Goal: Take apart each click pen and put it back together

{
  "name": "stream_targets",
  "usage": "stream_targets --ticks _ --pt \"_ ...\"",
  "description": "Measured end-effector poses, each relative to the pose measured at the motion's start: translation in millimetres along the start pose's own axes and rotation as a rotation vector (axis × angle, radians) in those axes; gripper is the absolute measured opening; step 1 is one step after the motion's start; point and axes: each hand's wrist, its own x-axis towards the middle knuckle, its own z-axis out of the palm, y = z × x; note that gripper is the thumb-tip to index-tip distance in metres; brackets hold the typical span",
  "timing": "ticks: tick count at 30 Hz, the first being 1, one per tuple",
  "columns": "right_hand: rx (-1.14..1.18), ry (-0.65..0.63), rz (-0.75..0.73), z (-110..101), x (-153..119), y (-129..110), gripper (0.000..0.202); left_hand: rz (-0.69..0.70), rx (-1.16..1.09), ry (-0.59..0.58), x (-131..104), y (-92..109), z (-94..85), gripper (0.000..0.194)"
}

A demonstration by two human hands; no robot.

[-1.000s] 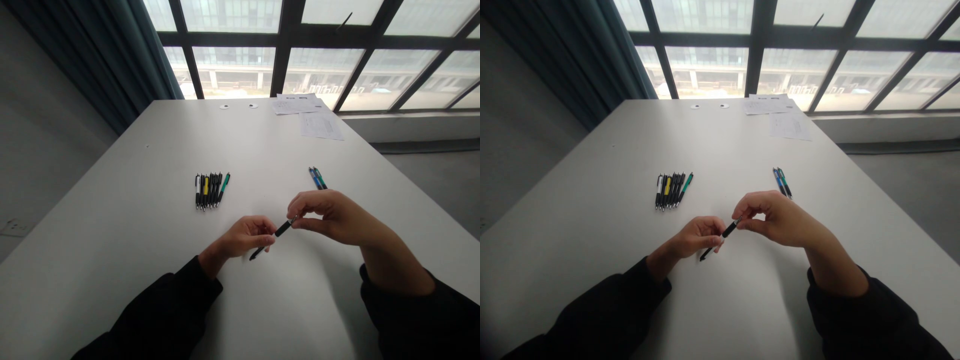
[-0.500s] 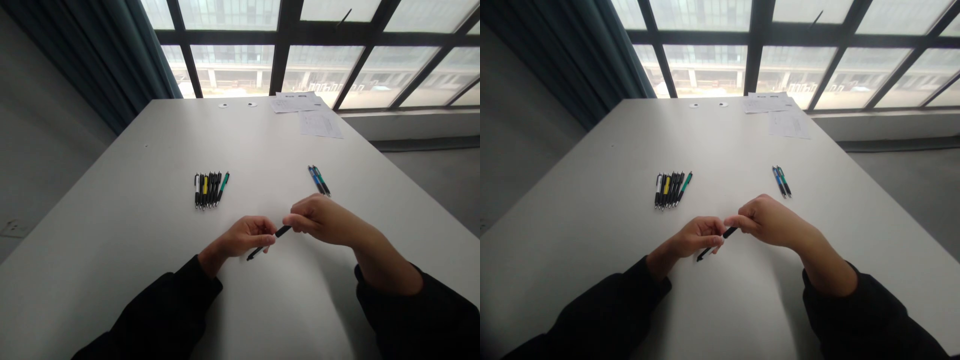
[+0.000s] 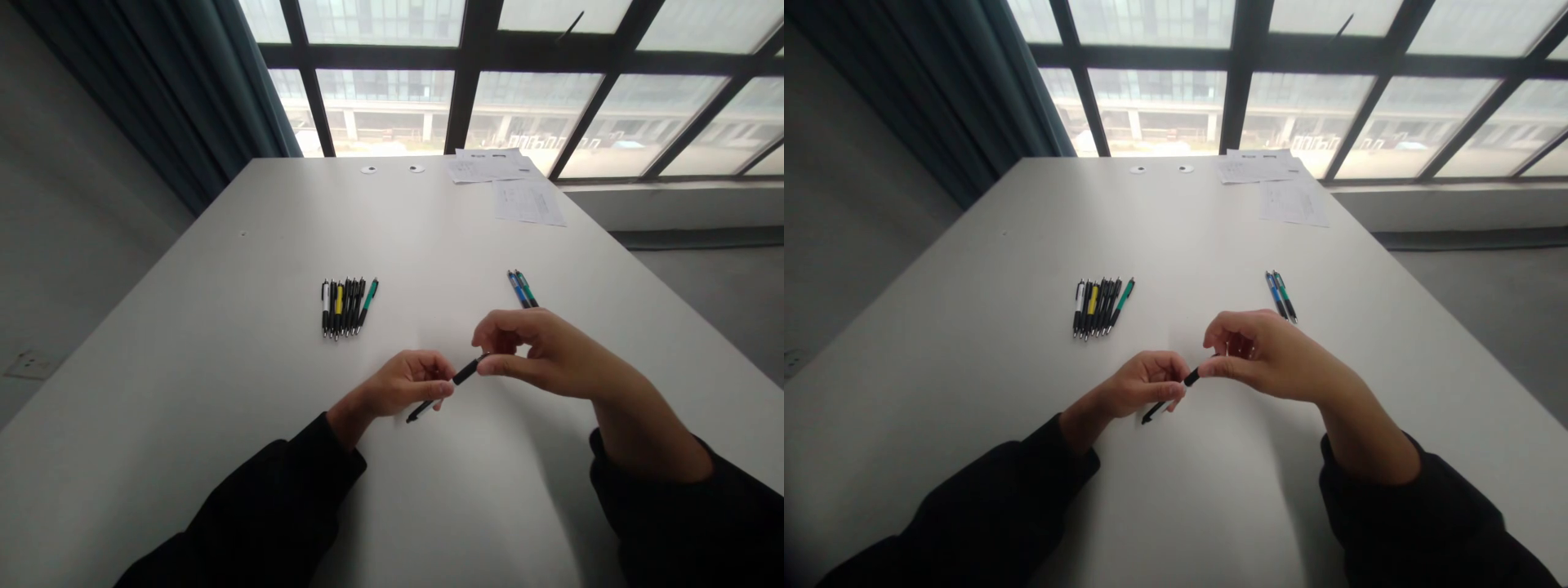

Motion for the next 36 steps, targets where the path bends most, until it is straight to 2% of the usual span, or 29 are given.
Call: stream_targets --ticks 2,6,11,16,20,23,25,26,27,28,29,30,32,34,36 --pt "-0.02 -0.016 -0.018 -0.1 -0.7 0.2 0.028 -0.001 -0.003 -0.005 0.1 -1.1 -0.2 0.041" --pt "-0.112 -0.004 0.05 -0.5 -0.7 0.4 0.049 0.004 -0.002 0.0 0.4 -1.3 0.0 0.041" --pt "-0.084 -0.027 -0.041 0.7 -0.3 -1.8 0.035 0.015 0.021 0.008 0.3 2.8 1.6 0.042" --pt "-0.289 -0.028 0.004 8.4 3.2 -2.0 0.05 0.059 0.078 0.076 3.7 -3.0 5.1 0.044" --pt "-0.348 -0.013 0.101 10.1 5.2 0.7 0.056 0.144 0.184 0.2 4.5 -1.5 4.9 0.036" --pt "-0.277 0.01 0.137 7.9 5.8 0.2 0.055 0.268 0.38 0.296 -3.0 19.6 3.0 0.021" --pt "-0.152 0.008 0.142 7.8 5.5 -3.5 0.051 0.491 0.794 0.37 -12.1 40.7 3.2 0.013" --pt "-0.075 -0.008 0.134 9.0 5.1 -6.5 0.049 0.606 0.945 0.439 -17.2 51.5 4.4 0.011" --pt "0.001 -0.033 0.117 11.2 4.4 -10.3 0.046 0.717 1.063 0.566 -22.4 61.4 6.6 0.011" --pt "0.073 -0.064 0.089 14.7 3.6 -14.6 0.044 0.774 1.145 0.703 -27.4 70.0 9.6 0.017" --pt "0.136 -0.092 0.054 19.3 2.6 -19.3 0.042 0.796 1.168 0.791 -32.2 77.0 13.3 0.032" --pt "0.185 -0.11 0.017 24.9 1.6 -24.2 0.04 0.793 1.13 0.803 -36.5 82.1 17.4 0.049" --pt "0.225 -0.105 -0.058 37.9 -0.3 -33.2 0.039 0.774 0.938 0.683 -43.5 87.7 25.9 0.075" --pt "0.195 -0.094 -0.127 51.4 -1.6 -39.7 0.039 0.755 0.763 0.538 -48.4 89.7 32.9 0.081" --pt "0.16 -0.094 -0.182 62.9 -2.2 -43.1 0.038 0.754 0.686 0.461 -51.6 91.3 37.3 0.079"
